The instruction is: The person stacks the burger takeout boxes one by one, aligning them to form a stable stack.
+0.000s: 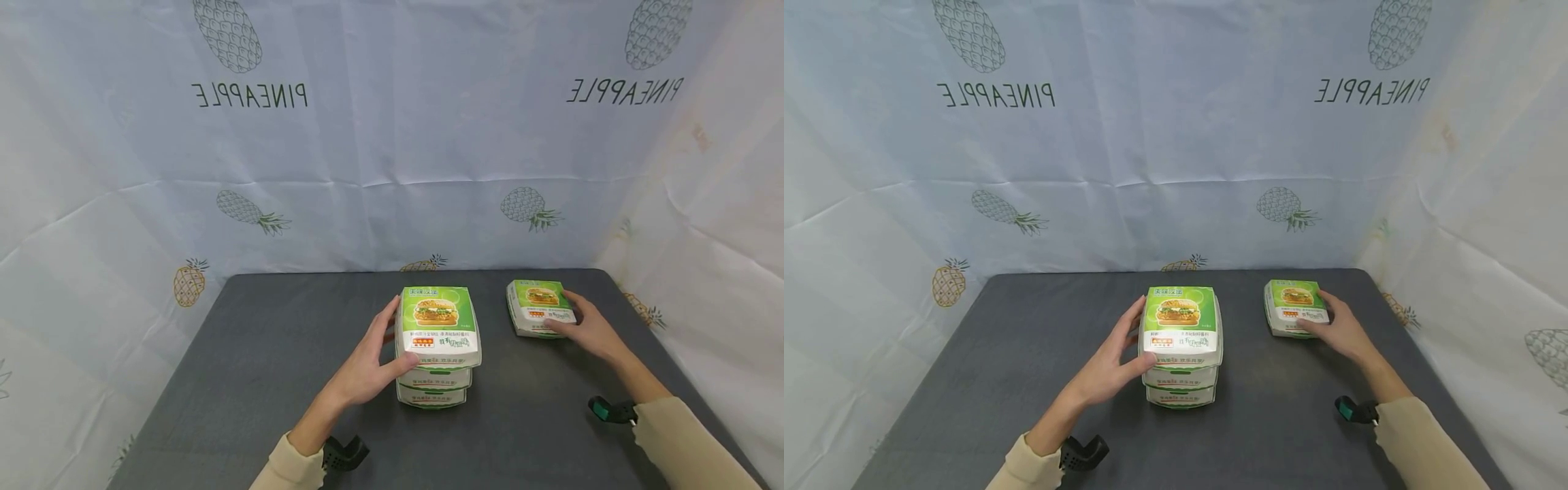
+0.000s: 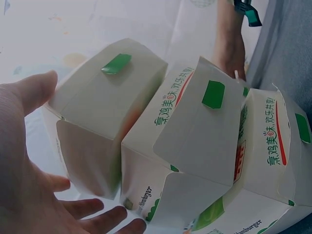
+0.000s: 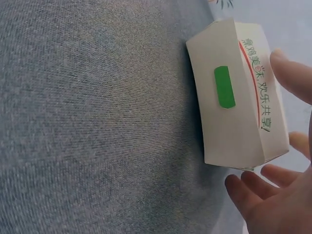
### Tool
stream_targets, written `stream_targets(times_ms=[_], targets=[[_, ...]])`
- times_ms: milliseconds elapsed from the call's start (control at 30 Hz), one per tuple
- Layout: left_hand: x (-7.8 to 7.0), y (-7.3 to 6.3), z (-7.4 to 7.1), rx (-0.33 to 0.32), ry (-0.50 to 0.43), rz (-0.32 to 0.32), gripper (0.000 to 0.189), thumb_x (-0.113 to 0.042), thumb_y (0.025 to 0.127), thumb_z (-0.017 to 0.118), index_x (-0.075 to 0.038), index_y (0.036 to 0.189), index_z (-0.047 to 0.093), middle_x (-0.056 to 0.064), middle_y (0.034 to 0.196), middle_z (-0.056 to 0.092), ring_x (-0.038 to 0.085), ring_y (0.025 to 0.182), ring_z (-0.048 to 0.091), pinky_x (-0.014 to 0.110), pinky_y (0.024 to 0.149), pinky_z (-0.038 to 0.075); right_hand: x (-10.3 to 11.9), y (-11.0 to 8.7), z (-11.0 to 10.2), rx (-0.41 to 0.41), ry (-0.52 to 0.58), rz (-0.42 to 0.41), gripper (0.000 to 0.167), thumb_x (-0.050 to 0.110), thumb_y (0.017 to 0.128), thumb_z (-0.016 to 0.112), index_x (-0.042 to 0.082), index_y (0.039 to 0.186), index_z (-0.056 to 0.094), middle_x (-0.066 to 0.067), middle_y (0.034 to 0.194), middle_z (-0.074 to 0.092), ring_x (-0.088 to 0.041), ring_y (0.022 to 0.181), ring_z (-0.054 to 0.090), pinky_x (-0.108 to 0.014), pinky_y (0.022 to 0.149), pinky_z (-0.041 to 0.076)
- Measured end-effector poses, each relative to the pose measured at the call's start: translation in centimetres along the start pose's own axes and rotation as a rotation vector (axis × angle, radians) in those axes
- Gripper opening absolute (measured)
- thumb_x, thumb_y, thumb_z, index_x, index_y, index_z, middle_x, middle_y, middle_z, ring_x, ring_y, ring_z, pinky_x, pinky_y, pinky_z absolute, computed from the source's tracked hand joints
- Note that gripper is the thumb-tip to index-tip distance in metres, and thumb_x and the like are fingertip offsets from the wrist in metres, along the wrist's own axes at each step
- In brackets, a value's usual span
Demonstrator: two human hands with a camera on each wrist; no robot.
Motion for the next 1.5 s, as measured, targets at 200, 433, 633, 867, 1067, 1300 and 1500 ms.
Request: stream_targets(times_ms=[200,433,633,867,1067,1300,1500], targets=[[0.0,0.1,0.0,0.004,-0.005,0.008,0.09,-0.041,0.098,0.065,-0.026,0.165,0.007,-0.001,0.165,0.019,0.019,0.145,0.031,0.051,0.116,0.033,-0.3,-0.1,0.2,0.0,-0.007,0.038,0.112,0.052,0.094,0.07,-0.004,0.161,0.0,-0.04,0.15,0.028,-0.05,0.125,0.045,-0.055,0.089,0.043],[-0.1,0.1,0.1,0.012,-0.005,0.024,0.09,-0.043,0.099,0.064,-0.024,0.165,0.006,0.001,0.165,0.019,0.021,0.146,0.03,0.051,0.115,0.033,-0.6,-0.1,0.5,-0.03,-0.008,0.03,0.111,0.052,0.093,0.071,-0.004,0.161,0.003,-0.039,0.15,0.031,-0.048,0.124,0.047,-0.053,0.088,0.044],[-0.1,0.1,0.1,0.02,-0.01,0.035,0.09,-0.043,0.099,0.064,-0.022,0.165,0.006,0.002,0.165,0.018,0.021,0.147,0.029,0.051,0.115,0.033,-0.1,-0.4,0.4,-0.045,0.0,0.025,0.11,0.051,0.093,0.072,-0.003,0.162,0.005,-0.038,0.153,0.028,-0.05,0.128,0.045,-0.05,0.088,0.045],[-0.1,0.1,0.1,0.019,-0.004,0.027,0.089,-0.043,0.099,0.064,-0.025,0.165,0.006,0.001,0.165,0.019,0.02,0.146,0.03,0.051,0.115,0.034,1.2,-0.7,0.0,-0.064,0.024,0.008,0.107,0.05,0.093,0.072,0.002,0.163,0.007,-0.035,0.158,0.024,-0.053,0.133,0.04,-0.05,0.088,0.045],[-0.1,-0.1,0.1,0.012,-0.004,0.015,0.09,-0.041,0.099,0.065,-0.023,0.165,0.007,0.0,0.166,0.016,0.021,0.147,0.029,0.052,0.115,0.033,3.0,-1.2,-0.4,-0.077,0.072,-0.012,0.106,0.048,0.093,0.073,0.006,0.164,0.006,-0.032,0.16,0.024,-0.052,0.136,0.038,-0.037,0.083,0.046],[-0.2,-0.2,0.1,0.011,-0.013,0.01,0.089,-0.041,0.099,0.065,-0.025,0.165,0.007,0.001,0.166,0.016,0.022,0.147,0.029,0.054,0.115,0.033,5.7,-2.0,-0.9,-0.091,0.132,-0.069,0.101,0.04,0.095,0.074,0.012,0.165,0.008,-0.027,0.162,0.023,-0.049,0.136,0.038,-0.021,0.075,0.046],[-0.1,-0.1,0.1,0.011,-0.015,0.012,0.089,-0.04,0.099,0.064,-0.026,0.165,0.006,0.001,0.166,0.016,0.022,0.147,0.03,0.054,0.115,0.033,7.9,-2.8,-1.3,-0.107,0.159,-0.105,0.096,0.034,0.096,0.074,0.017,0.165,0.01,-0.025,0.158,0.03,-0.041,0.131,0.043,-0.019,0.073,0.047]])
Point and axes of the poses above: each hand's wrist, its own y-axis towards the middle knuckle, its own z-axis out of the palm, x = y × z, the point moved 4 cm from there along y, towards the middle knuckle
